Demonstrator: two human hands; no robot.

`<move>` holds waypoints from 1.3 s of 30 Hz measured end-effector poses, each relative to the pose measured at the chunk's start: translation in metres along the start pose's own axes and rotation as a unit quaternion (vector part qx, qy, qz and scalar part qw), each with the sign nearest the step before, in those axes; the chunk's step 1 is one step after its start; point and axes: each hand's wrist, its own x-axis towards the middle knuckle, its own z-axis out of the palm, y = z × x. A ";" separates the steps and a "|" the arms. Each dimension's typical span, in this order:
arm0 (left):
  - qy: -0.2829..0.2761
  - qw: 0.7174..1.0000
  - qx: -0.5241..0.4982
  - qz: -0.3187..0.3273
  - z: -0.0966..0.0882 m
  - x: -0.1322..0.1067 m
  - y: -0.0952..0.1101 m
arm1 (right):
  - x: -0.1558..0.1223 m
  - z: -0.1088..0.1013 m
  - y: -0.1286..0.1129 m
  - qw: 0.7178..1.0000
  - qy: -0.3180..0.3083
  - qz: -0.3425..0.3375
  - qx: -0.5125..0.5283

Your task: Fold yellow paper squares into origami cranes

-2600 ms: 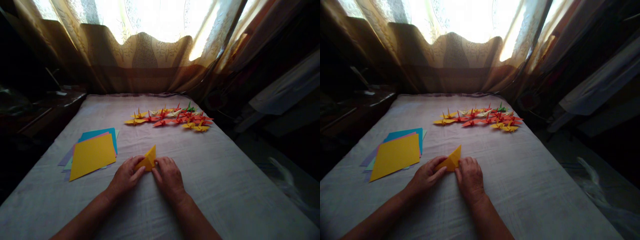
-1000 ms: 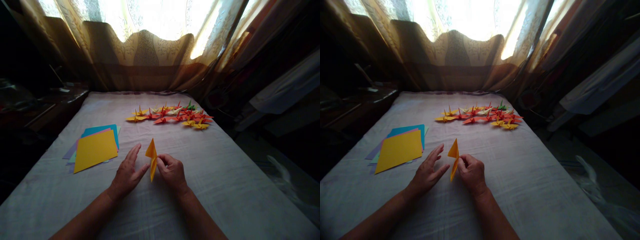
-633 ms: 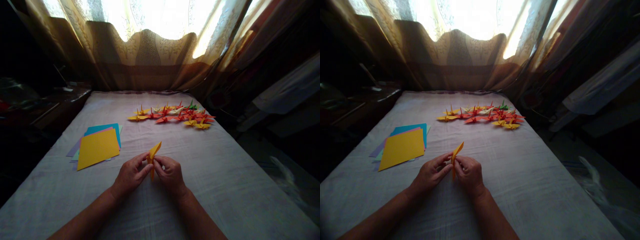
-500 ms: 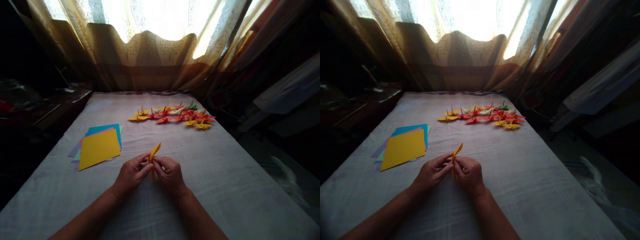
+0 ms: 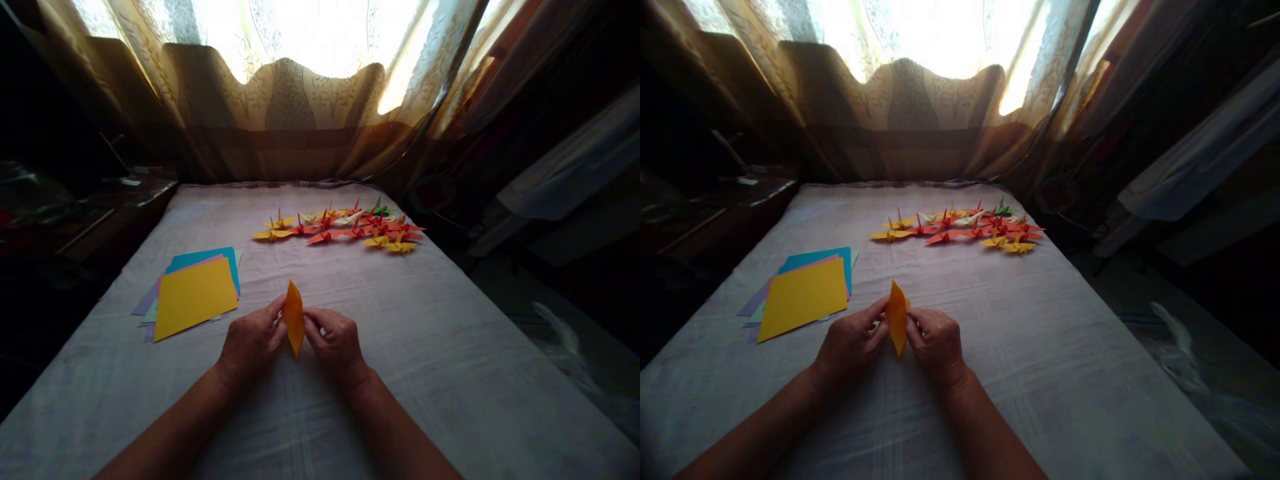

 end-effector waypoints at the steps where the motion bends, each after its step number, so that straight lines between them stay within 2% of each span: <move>1: 0.003 1.000 0.018 0.000 0.000 0.001 0.000 | 0.000 0.000 -0.001 1.000 0.001 0.006 -0.002; 8: -0.016 0.999 -0.002 -0.051 0.005 0.007 0.005 | 0.000 0.001 -0.002 1.000 0.006 -0.007 -0.010; 14: -0.003 0.996 -0.008 -0.088 0.003 0.010 0.003 | 0.000 0.002 0.001 0.999 0.021 -0.002 -0.024; 17: 0.003 0.997 -0.008 -0.074 0.005 0.010 0.002 | 0.000 0.002 0.000 1.000 0.008 0.005 -0.027; 21: 0.017 0.998 0.046 -0.050 0.009 0.012 -0.002 | 0.000 0.002 0.000 0.999 -0.010 0.023 -0.043; 25: 0.025 0.997 0.078 -0.014 0.010 0.012 -0.007 | 0.002 -0.002 0.005 0.995 0.019 0.065 -0.072; 30: 0.029 0.997 0.068 0.029 0.008 0.010 -0.011 | 0.004 -0.004 0.007 0.990 0.013 0.108 -0.089; 39: 0.028 0.998 0.043 0.039 0.010 0.010 -0.011 | 0.005 -0.005 -0.001 0.986 -0.004 0.153 -0.063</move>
